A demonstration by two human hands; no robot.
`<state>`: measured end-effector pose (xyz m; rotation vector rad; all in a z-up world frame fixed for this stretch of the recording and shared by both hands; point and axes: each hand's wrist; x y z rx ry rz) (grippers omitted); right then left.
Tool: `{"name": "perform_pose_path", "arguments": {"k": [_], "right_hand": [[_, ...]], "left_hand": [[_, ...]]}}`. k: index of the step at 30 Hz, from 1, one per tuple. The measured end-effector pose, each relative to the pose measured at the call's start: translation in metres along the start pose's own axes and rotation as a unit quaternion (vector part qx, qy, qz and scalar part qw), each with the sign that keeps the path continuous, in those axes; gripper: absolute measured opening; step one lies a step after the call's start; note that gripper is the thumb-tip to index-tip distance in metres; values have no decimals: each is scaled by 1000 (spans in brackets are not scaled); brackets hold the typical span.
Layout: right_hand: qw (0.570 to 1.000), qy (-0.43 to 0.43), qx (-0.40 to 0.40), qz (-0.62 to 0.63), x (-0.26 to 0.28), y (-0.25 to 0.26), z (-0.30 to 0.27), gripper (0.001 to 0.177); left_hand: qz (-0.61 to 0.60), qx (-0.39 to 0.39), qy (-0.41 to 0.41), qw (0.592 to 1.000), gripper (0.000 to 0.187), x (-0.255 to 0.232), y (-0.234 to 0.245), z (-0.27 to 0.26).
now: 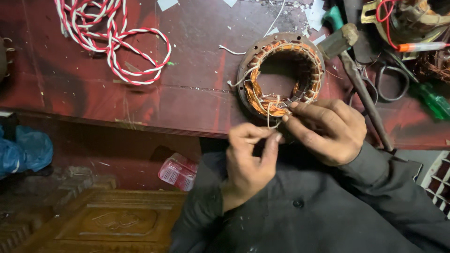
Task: The person winds copper wire into the slots of a motor stator, using a hammer to gently tap the wire into place. They repeatedly thread the wire through the slots, adjust the coil, and use a hammer to secure the windings.
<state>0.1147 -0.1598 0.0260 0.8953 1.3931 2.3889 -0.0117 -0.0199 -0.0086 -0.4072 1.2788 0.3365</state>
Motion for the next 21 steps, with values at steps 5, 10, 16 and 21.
{"name": "perform_pose_path", "arguments": {"k": [5,10,16,21], "right_hand": [[1000,-9,1,-11,-1,0,-3,33],[1000,-3,-2,-4,-1,-2,-5,36],[1000,-10,-20,18,-3,-5,-5,34],[998,-27,-25,47,-1,-8,-4,32]], "left_hand": [[156,73,20,985,23,-23,10,3],[131,154,72,977,41,-50,42,15],[106,275,38,955,30,-50,46,39],[43,200,-34,978,15,-46,39,49]]}}
Point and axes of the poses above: each hand's wrist, its own z-axis towards the middle knuckle, its own y-axis out of the back of the hand, x = y × z, and after that the axes turned 15 degrees about -y, right-handed
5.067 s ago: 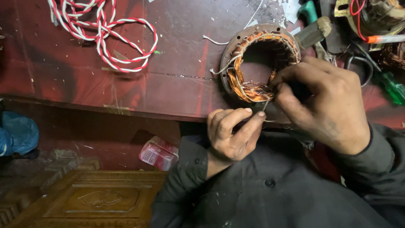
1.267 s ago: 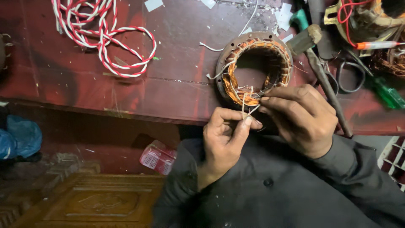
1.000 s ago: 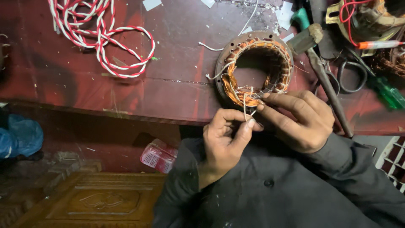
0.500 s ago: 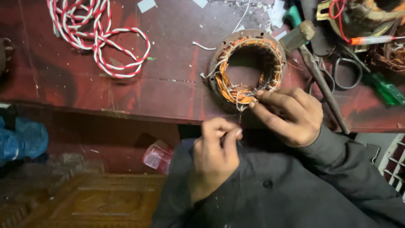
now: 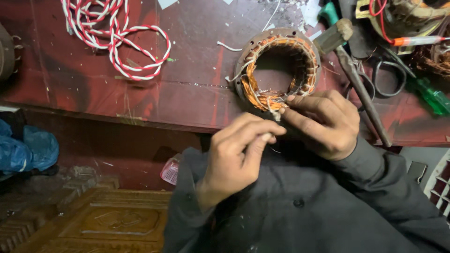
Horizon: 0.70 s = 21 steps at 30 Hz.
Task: The person winds copper wire into the slots of a motor stator, using a hammer to gently tap the wire into place. They repeatedly thread the wire through the slots, adjust the coil, and use a hammer to secure the windings.
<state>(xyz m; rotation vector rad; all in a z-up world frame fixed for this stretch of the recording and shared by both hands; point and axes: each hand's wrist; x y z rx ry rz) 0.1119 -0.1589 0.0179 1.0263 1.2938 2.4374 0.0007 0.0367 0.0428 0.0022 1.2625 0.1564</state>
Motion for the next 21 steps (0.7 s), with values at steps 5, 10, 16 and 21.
{"name": "perform_pose_path", "arguments": {"k": [5,10,16,21], "right_hand": [[1000,-18,3,10,-5,0,-4,35],[999,-19,-1,42,-9,-2,-3,33],[999,-14,-1,51,-7,3,5,37],[998,-2,-7,61,-9,3,6,32]], "left_hand": [[63,-72,-83,992,11,1,-6,19],[7,-43,2,999,14,-1,-23,44],[-63,67,-42,995,17,-9,-4,27],[11,16,-42,999,8,-5,14,11]]}}
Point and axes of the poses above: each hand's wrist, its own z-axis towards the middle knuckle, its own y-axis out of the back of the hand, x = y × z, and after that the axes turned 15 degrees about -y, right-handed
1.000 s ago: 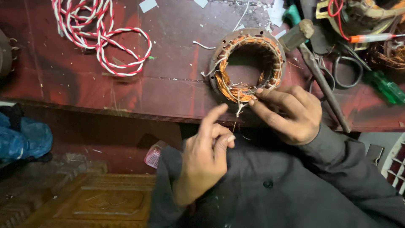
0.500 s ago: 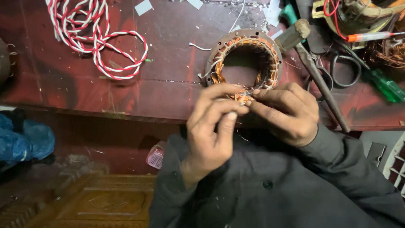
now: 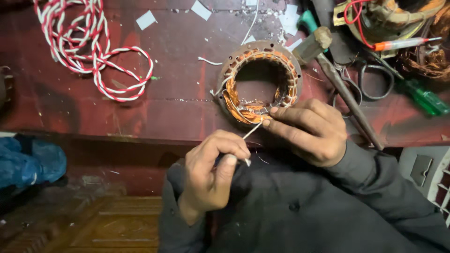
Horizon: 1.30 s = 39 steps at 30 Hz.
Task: The person winds copper wire into the slots of a motor stator, using a hammer to gently tap the wire into place. They repeatedly thread the wire through the slots, adjust the coil, and use a hammer to secure the windings.
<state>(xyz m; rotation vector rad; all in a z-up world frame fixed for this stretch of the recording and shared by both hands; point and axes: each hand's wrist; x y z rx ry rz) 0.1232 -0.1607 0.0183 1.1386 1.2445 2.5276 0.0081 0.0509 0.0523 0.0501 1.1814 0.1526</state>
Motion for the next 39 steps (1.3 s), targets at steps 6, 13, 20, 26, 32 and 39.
{"name": "perform_pose_path", "arguments": {"k": [6,13,20,26,32,39], "right_hand": [[999,-48,9,15,8,-1,1,31],[996,-84,0,26,10,-2,-2,26],[999,-27,22,30,1,-1,4,28],[999,-37,29,27,5,-1,4,27],[995,-90,12,43,10,-7,0,27],[991,-132,9,2,21,-4,6,29]], "left_hand": [[208,-33,-78,974,37,9,-26,10],[487,199,-168,834,25,-14,-9,26],[425,272,-252,826,9,8,10,62],[363,257,-198,873,12,12,14,77],[426,287,-183,838,13,-10,9,37],[441,264,-204,833,6,-9,11,32]]}}
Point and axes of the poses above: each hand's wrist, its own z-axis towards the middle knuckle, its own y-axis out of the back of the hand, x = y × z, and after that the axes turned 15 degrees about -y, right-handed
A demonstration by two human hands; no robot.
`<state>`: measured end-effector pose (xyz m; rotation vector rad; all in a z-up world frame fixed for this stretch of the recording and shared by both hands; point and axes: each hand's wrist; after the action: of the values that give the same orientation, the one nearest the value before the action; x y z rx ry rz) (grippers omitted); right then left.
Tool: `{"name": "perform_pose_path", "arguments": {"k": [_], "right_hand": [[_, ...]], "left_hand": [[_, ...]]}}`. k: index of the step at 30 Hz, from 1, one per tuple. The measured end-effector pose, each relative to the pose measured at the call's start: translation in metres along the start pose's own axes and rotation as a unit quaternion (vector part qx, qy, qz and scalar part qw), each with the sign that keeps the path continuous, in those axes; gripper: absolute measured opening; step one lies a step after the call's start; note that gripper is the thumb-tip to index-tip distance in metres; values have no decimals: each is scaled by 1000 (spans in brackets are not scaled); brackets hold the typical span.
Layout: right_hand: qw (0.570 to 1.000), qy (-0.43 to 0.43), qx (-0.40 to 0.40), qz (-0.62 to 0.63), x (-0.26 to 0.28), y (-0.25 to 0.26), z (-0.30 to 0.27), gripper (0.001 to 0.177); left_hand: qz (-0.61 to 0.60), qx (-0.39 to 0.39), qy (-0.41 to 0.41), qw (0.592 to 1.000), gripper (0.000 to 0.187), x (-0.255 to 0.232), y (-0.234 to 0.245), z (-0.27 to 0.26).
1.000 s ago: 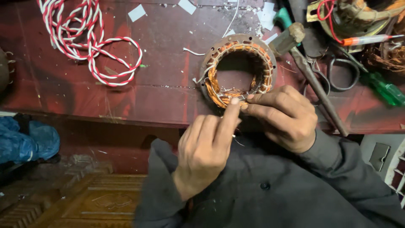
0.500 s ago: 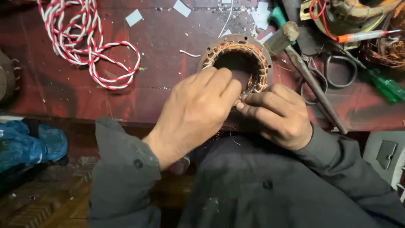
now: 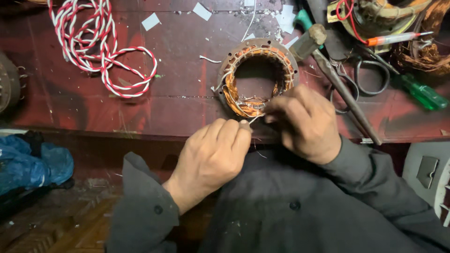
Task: The person winds copper wire into the slots of a motor stator, using a hammer to gently tap the wire into place. They repeatedly thread the wire through the slots, adjust the coil, and use a hammer to secure the windings.
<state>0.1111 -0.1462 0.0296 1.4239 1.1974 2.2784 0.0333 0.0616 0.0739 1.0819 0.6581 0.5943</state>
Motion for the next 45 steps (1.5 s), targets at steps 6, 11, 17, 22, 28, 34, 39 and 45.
{"name": "perform_pose_path", "arguments": {"k": [6,11,17,22,28,34,39,45], "right_hand": [[998,-8,66,1,-7,5,2,41],[996,8,91,3,-15,5,4,50],[998,-12,61,23,-11,2,1,39],[996,-60,61,24,-10,-1,-6,34],[997,-46,55,7,1,6,0,36],[996,-82,-10,20,5,38,-10,35],[969,-88,-99,-206,-9,46,-12,40],[965,-111,-76,-224,-25,37,-5,41]], "left_hand": [[68,13,-77,995,13,19,0,15],[2,-12,-57,998,15,42,-7,28],[36,4,-60,998,18,26,0,14],[53,-24,-38,998,28,6,-15,-14],[-35,-153,-24,987,21,20,-33,-19],[-183,-156,-28,970,43,49,-43,-20],[-249,-155,-11,956,30,58,-48,-20],[-190,-198,76,959,23,18,-60,-9]]}}
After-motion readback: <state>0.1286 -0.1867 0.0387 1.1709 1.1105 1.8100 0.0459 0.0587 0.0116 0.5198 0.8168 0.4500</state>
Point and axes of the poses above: each hand's wrist, its own z-axis towards the middle knuckle, its own y-axis out of the back of the hand, x = y × z, and after that the axes turned 15 degrees about -y, right-handed
